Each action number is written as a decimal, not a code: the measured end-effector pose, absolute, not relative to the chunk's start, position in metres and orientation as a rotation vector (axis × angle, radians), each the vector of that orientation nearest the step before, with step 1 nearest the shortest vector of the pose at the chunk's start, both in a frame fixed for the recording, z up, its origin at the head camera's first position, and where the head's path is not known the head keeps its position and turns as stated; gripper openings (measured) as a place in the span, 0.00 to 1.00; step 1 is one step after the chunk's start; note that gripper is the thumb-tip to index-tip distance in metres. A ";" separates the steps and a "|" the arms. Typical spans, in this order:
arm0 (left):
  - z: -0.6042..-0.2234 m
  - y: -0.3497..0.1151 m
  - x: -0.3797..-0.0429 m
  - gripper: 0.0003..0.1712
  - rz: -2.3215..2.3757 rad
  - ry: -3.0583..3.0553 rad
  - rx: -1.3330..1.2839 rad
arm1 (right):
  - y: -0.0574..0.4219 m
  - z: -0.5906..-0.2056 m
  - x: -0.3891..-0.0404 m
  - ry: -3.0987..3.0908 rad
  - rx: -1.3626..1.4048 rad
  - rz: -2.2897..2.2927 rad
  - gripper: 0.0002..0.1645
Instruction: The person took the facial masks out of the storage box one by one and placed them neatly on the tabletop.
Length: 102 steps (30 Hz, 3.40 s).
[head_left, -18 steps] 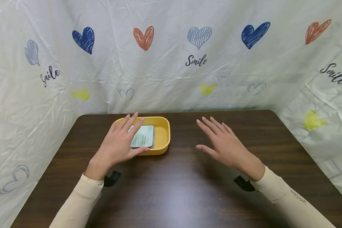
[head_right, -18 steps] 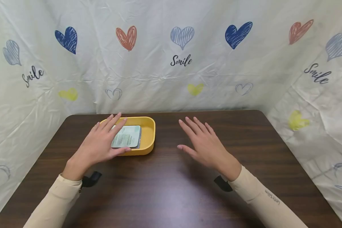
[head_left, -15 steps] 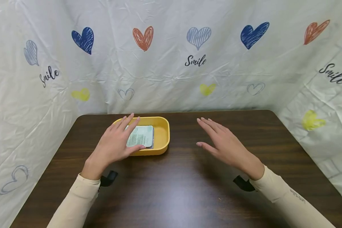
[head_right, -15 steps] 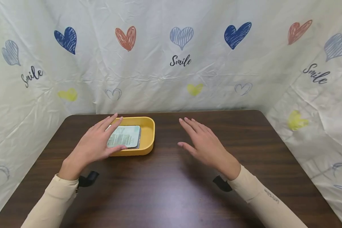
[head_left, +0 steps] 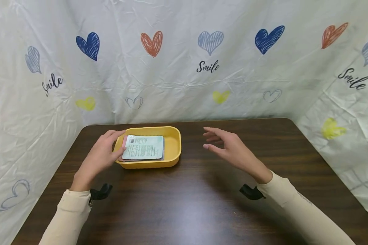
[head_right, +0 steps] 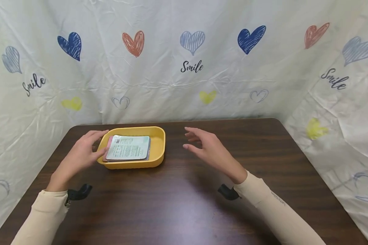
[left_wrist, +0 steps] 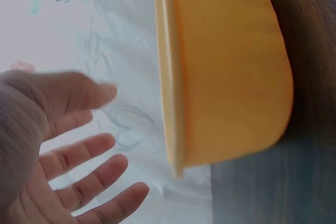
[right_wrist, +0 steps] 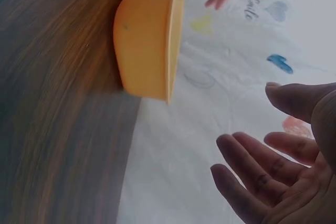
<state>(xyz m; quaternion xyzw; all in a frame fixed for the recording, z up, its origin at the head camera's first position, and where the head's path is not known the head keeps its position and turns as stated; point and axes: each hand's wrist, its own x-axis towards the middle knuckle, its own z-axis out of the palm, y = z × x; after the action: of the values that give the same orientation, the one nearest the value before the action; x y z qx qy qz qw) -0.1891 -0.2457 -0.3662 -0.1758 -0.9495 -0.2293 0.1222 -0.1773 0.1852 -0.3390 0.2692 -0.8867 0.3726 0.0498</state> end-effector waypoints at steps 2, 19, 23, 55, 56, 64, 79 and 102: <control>-0.368 -0.251 -0.190 0.33 -0.719 -2.780 -0.453 | 0.181 -0.339 -0.180 -2.704 0.823 1.207 0.34; -0.384 -0.268 -0.200 0.34 -1.392 -2.935 0.064 | 0.137 -0.340 -0.203 -2.809 0.783 1.505 0.29; -0.386 -0.269 -0.203 0.31 -1.415 -2.934 0.121 | 0.125 -0.341 -0.211 -2.837 0.810 1.575 0.28; -0.391 -0.271 -0.208 0.31 -1.579 -2.875 0.159 | 0.030 -0.374 -0.270 -2.894 0.840 1.879 0.30; -0.392 -0.271 -0.208 0.31 -1.581 -2.873 0.157 | 0.028 -0.375 -0.271 -2.896 0.826 1.897 0.30; -0.393 -0.272 -0.208 0.31 -1.575 -2.874 0.169 | 0.017 -0.384 -0.275 -2.931 0.698 2.046 0.31; -0.394 -0.272 -0.208 0.30 -1.569 -2.871 0.166 | 0.015 -0.383 -0.272 -2.891 0.579 2.123 0.24; -0.394 -0.273 -0.209 0.31 -1.556 -2.877 0.145 | 0.001 -0.389 -0.261 -2.575 0.208 2.343 0.20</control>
<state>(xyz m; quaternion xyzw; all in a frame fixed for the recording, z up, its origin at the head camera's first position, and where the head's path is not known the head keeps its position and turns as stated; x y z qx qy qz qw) -0.2091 -0.2735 -0.3936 0.0443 -0.8767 -0.4743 -0.0661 -0.2608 0.0010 -0.3886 0.0588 -0.7274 0.6617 -0.1722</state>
